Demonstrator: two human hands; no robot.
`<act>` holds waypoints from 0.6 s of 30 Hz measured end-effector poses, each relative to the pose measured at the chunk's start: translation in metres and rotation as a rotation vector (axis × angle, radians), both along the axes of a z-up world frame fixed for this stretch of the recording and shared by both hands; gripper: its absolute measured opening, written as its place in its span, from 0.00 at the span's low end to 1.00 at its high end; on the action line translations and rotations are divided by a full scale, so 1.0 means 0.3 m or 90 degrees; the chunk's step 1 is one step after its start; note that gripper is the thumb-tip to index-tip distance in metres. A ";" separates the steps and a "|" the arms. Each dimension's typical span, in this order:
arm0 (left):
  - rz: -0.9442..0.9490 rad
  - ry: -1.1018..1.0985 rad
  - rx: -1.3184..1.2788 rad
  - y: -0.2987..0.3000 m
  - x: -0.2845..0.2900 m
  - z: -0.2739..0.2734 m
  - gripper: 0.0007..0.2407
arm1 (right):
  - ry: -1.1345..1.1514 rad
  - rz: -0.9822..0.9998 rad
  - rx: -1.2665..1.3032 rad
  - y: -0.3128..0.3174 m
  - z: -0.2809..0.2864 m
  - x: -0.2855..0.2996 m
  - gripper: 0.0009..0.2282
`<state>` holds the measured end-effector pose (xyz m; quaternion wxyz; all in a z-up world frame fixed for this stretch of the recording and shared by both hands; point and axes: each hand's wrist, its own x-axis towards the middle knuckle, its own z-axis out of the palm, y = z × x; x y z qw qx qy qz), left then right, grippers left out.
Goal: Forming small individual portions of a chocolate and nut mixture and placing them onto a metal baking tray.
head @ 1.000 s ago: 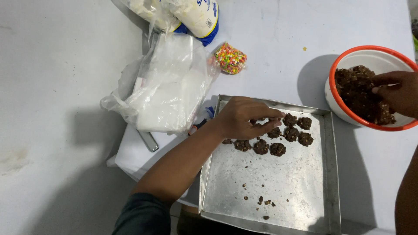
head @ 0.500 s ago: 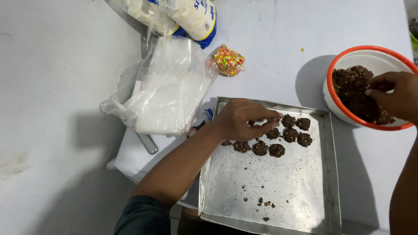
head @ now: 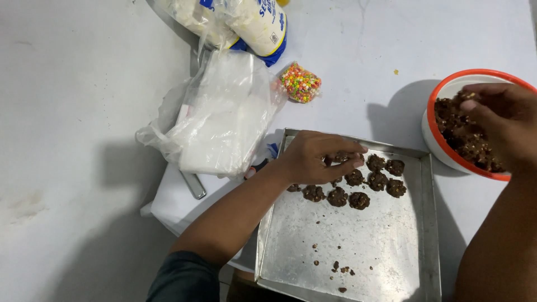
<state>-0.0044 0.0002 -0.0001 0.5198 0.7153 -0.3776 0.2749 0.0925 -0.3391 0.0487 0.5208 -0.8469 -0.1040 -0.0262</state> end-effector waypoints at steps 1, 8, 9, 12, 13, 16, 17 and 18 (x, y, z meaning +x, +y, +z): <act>-0.003 0.045 -0.019 -0.002 -0.002 -0.003 0.10 | -0.001 0.035 0.018 0.067 0.054 -0.049 0.09; -0.026 0.337 -0.087 0.010 -0.005 0.012 0.13 | 0.214 0.188 0.060 0.326 0.125 -0.208 0.13; -0.016 0.396 -0.082 0.010 -0.012 0.035 0.13 | 0.238 0.191 0.102 0.327 0.109 -0.225 0.13; -0.004 0.494 -0.059 0.013 -0.018 0.079 0.16 | 0.267 0.182 0.172 0.324 0.073 -0.250 0.13; -0.004 0.536 -0.043 0.013 -0.018 0.090 0.18 | 0.274 0.169 0.199 0.321 0.062 -0.256 0.14; -0.025 0.536 -0.046 0.010 -0.021 0.092 0.18 | 0.264 0.149 0.199 0.324 0.034 -0.257 0.12; -0.028 0.537 -0.045 0.007 -0.017 0.068 0.18 | 0.265 0.146 0.200 0.331 0.036 -0.259 0.12; -0.029 0.470 -0.050 0.005 -0.014 0.044 0.17 | 0.260 0.152 0.177 0.339 0.039 -0.259 0.11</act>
